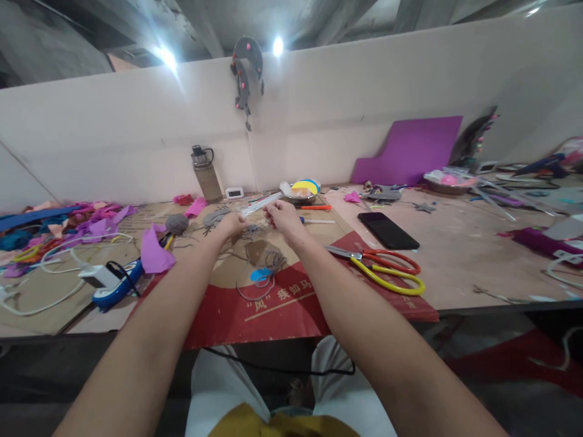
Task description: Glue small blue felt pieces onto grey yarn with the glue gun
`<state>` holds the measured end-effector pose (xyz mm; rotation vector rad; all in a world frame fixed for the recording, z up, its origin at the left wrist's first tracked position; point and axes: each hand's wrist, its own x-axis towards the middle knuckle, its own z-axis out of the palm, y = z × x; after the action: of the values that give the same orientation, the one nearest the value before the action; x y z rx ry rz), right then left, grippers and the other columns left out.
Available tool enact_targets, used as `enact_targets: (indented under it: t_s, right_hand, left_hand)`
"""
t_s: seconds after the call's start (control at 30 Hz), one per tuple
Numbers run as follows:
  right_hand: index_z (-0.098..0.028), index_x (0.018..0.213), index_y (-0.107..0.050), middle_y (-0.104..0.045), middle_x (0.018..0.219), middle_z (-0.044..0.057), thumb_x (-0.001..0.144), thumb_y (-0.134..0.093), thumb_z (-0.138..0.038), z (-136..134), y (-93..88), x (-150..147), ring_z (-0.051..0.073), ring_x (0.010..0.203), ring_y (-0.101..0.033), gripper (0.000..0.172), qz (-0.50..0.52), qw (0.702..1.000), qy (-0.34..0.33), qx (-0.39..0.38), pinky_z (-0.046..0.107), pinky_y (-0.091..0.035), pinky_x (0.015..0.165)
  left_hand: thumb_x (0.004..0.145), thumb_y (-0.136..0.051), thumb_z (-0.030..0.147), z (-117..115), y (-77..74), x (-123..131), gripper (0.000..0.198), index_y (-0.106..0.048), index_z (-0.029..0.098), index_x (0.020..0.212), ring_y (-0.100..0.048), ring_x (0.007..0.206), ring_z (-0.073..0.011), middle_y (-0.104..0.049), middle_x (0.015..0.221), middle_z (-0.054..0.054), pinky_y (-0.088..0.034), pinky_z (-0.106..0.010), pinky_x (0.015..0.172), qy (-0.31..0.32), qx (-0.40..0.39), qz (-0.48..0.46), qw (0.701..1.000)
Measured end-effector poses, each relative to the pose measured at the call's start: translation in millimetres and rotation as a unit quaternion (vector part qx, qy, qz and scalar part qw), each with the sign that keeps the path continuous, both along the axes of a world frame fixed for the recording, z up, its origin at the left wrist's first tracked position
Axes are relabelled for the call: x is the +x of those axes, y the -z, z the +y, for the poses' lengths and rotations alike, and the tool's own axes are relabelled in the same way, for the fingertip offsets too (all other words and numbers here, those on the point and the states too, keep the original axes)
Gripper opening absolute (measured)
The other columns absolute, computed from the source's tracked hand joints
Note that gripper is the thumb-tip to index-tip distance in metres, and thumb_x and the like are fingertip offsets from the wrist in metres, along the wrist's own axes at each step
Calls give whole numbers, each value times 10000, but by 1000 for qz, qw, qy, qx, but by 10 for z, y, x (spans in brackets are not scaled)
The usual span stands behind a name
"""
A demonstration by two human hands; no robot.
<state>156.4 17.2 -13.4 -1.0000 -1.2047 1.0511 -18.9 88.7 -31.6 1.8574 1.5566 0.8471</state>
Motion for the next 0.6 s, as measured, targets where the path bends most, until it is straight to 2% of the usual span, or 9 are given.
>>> enact_targets:
  t_s: [0.23, 0.33, 0.4, 0.5, 0.6]
  right_hand:
    - [-175, 682, -558, -511, 559, -44, 794, -476, -169, 35, 39, -11, 60, 450, -421, 139, -23, 1000, -1, 8, 186, -344, 475]
    - [-178, 683, -554, -519, 577, -39, 795, -476, -187, 58, 60, 3, 67, 473, -429, 136, -37, 999, 4, 24, 191, -347, 490]
    - [-179, 681, -546, -529, 601, -34, 793, -496, -212, 82, 75, 15, 74, 504, -440, 127, -52, 998, 19, 38, 194, -346, 501]
    - [-183, 692, -530, -531, 636, -30, 798, -518, -257, 122, 96, 30, 86, 553, -451, 130, -71, 995, 54, 52, 200, -349, 522]
    - [-184, 730, -536, -539, 674, -19, 838, -488, -334, 145, 103, 34, 96, 582, -461, 191, -75, 993, 68, 58, 211, -361, 542]
  left_hand:
    - [482, -768, 50, -30, 9, 90, 190, -621, 169, 493, -420, 453, -108, -516, 427, 18, -261, -244, 484, -15, -8, 22, 1000]
    - [555, -760, 107, -100, -39, 87, 171, -601, 170, 568, -448, 457, -97, -556, 497, 15, -296, -231, 480, -15, -11, -5, 1000]
    - [618, -740, 152, -171, -116, 77, 159, -582, 172, 624, -479, 472, -93, -580, 542, 10, -319, -219, 479, -10, -19, -55, 998]
    - [628, -741, 149, -311, -279, 81, 197, -555, 167, 691, -493, 463, -77, -607, 583, -1, -321, -198, 456, 6, -32, -206, 978]
    - [654, -741, 184, -477, -410, 112, 206, -563, 152, 751, -476, 440, -60, -607, 586, 1, -310, -180, 429, 64, -20, -261, 963]
